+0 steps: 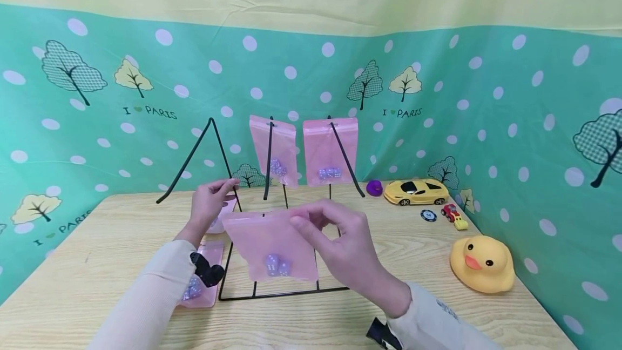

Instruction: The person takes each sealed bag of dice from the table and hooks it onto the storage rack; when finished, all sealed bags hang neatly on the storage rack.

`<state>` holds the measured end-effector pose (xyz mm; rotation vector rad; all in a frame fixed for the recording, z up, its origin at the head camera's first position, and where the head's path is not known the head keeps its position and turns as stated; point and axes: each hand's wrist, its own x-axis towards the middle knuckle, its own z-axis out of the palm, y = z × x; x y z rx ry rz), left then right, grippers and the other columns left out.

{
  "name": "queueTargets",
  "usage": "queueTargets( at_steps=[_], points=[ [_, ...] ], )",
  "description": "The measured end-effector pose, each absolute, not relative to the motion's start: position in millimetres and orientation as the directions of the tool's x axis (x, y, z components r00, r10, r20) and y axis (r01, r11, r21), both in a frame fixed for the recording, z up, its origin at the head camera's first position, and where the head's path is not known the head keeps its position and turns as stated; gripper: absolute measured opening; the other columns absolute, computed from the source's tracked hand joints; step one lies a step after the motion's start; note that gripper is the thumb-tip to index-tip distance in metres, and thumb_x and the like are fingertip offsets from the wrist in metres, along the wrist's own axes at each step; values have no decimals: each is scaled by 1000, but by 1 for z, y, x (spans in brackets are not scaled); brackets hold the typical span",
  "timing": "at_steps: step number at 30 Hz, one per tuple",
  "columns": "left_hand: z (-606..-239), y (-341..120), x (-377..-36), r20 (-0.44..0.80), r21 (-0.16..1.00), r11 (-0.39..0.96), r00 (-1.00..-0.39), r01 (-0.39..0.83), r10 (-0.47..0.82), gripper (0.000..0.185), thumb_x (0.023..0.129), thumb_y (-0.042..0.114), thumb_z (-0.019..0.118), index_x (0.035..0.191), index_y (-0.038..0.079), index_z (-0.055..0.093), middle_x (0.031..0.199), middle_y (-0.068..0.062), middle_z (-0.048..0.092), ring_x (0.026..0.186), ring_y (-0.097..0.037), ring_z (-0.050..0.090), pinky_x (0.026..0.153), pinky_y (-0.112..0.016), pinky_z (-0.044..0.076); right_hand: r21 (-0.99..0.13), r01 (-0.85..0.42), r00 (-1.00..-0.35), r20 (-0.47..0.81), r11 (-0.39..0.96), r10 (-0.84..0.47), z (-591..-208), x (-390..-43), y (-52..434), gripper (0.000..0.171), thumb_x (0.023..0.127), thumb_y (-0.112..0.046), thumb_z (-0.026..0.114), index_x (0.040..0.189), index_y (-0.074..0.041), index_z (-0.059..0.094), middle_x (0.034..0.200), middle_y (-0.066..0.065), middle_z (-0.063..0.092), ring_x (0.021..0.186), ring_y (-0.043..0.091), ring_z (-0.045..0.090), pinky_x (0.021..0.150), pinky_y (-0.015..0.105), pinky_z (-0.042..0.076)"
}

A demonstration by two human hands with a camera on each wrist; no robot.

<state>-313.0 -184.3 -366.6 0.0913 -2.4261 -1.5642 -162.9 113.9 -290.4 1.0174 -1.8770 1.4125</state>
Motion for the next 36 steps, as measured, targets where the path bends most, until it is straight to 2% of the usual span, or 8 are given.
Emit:
queueTargets(
  at_steps=[8, 16, 23, 30, 36],
  points=[
    [-366, -185, -311, 184, 904, 416, -966, 93, -184, 34, 107, 29, 56, 126, 6, 72, 123, -16, 71, 107, -32, 71, 87, -38, 56, -592, -804, -592, 790, 53, -161, -286, -163, 109, 5, 95, -1, 69, 97, 3, 72, 90, 4, 71, 72, 12, 60, 67, 21, 54],
    [-368, -187, -314, 173, 907, 412, -969, 86, -178, 34, 107, 29, 56, 126, 6, 72, 123, -15, 71, 108, -31, 71, 84, -34, 55, -688, -722, -676, 724, -74, -141, -282, -165, 103, 6, 96, 2, 66, 98, 7, 69, 84, 3, 66, 65, 11, 52, 55, 21, 45],
    [-368, -188, -314, 177, 908, 409, -967, 89, -183, 34, 106, 28, 57, 125, 5, 72, 123, -15, 71, 108, -33, 71, 82, -31, 55, -723, -691, -715, 687, -21, -129, -281, -169, 104, 7, 96, -3, 68, 97, 4, 70, 81, 3, 62, 65, 11, 50, 56, 20, 45],
    [-368, -187, -312, 161, 912, 403, -970, 76, -182, 34, 107, 29, 55, 127, 6, 71, 125, -16, 70, 111, -34, 69, 90, -40, 55, -775, -627, -777, 617, 76, -122, -280, -178, 104, 8, 97, -3, 66, 100, 3, 72, 82, 5, 63, 66, 16, 50, 58, 23, 45],
    [-367, -185, -311, 164, 908, 412, -971, 78, -177, 35, 107, 29, 55, 128, 6, 71, 126, -15, 69, 111, -34, 69, 91, -42, 55, -809, -576, -817, 570, 115, -85, -278, -190, 103, 11, 97, -5, 68, 101, 4, 73, 80, 5, 64, 67, 16, 52, 59, 23, 47]
  ],
)
